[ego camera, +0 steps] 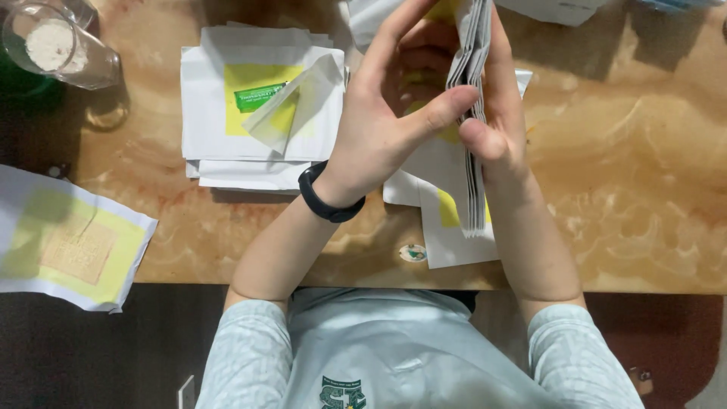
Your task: The person sorts paper sheets onto different stacks and organizes them by hand on a tabletop.
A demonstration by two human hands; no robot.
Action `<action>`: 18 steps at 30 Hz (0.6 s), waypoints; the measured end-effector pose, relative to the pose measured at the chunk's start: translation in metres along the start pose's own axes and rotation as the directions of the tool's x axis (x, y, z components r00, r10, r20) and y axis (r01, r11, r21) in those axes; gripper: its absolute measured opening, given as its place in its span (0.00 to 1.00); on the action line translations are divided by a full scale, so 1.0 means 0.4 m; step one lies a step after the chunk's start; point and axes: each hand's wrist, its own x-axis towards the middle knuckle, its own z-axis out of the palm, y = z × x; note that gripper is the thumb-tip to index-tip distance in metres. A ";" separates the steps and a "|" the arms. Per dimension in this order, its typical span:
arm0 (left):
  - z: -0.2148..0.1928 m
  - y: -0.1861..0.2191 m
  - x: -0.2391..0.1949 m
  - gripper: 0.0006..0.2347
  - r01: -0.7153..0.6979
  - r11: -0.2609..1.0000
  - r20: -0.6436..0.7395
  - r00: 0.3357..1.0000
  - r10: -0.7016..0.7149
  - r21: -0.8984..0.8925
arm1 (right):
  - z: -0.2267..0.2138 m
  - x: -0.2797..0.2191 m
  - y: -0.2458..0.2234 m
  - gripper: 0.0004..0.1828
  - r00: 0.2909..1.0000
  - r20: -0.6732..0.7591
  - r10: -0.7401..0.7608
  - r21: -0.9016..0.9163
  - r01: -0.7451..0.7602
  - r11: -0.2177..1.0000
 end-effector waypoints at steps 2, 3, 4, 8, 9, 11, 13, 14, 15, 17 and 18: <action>-0.001 -0.003 0.000 0.30 0.002 1.000 0.006 1.000 -0.002 -0.002 | 0.000 0.002 0.002 0.59 1.000 -0.001 0.019 0.035 -0.019 0.999; -0.002 -0.003 0.000 0.30 0.001 1.000 0.012 1.000 -0.001 -0.001 | 0.001 0.004 0.003 0.61 0.999 0.002 0.034 0.070 -0.034 0.997; -0.002 -0.003 0.000 0.30 0.000 1.000 0.012 1.000 0.000 -0.001 | 0.003 0.005 0.000 0.61 0.999 0.002 0.034 0.070 -0.034 0.997; -0.001 -0.001 -0.002 0.30 0.006 1.000 0.018 1.000 -0.006 -0.022 | 0.003 0.009 0.000 0.59 0.999 -0.014 0.034 0.081 -0.033 0.996; 0.000 -0.001 -0.004 0.30 -0.001 1.000 0.018 1.000 0.001 -0.010 | 0.002 0.009 0.002 0.59 1.000 -0.008 0.016 0.063 -0.016 0.998; 0.003 0.004 -0.005 0.30 0.007 1.000 0.013 1.000 -0.007 -0.002 | 0.011 0.012 -0.004 0.58 1.000 -0.001 0.017 0.077 -0.017 0.997; 0.005 0.005 -0.006 0.30 0.015 1.000 0.007 1.000 -0.015 0.005 | 0.017 0.012 -0.006 0.57 1.000 0.006 0.018 0.092 -0.019 0.996; 0.005 0.003 -0.007 0.30 0.002 1.000 -0.001 1.000 -0.002 0.020 | 0.018 0.010 -0.005 0.57 1.000 0.000 0.021 0.061 -0.021 0.998; 0.005 0.002 -0.007 0.29 -0.011 0.999 -0.009 1.000 0.011 0.035 | 0.019 0.009 -0.005 0.56 1.000 -0.006 0.024 0.029 -0.024 0.999; 0.007 0.007 -0.005 0.29 0.000 0.999 -0.019 1.000 0.001 0.036 | 0.020 0.010 -0.002 0.56 1.000 -0.004 0.025 0.029 -0.024 0.999; 0.008 0.010 -0.005 0.30 0.010 0.999 -0.029 1.000 -0.009 0.037 | 0.021 0.010 0.000 0.56 1.000 0.000 0.025 0.030 -0.025 0.999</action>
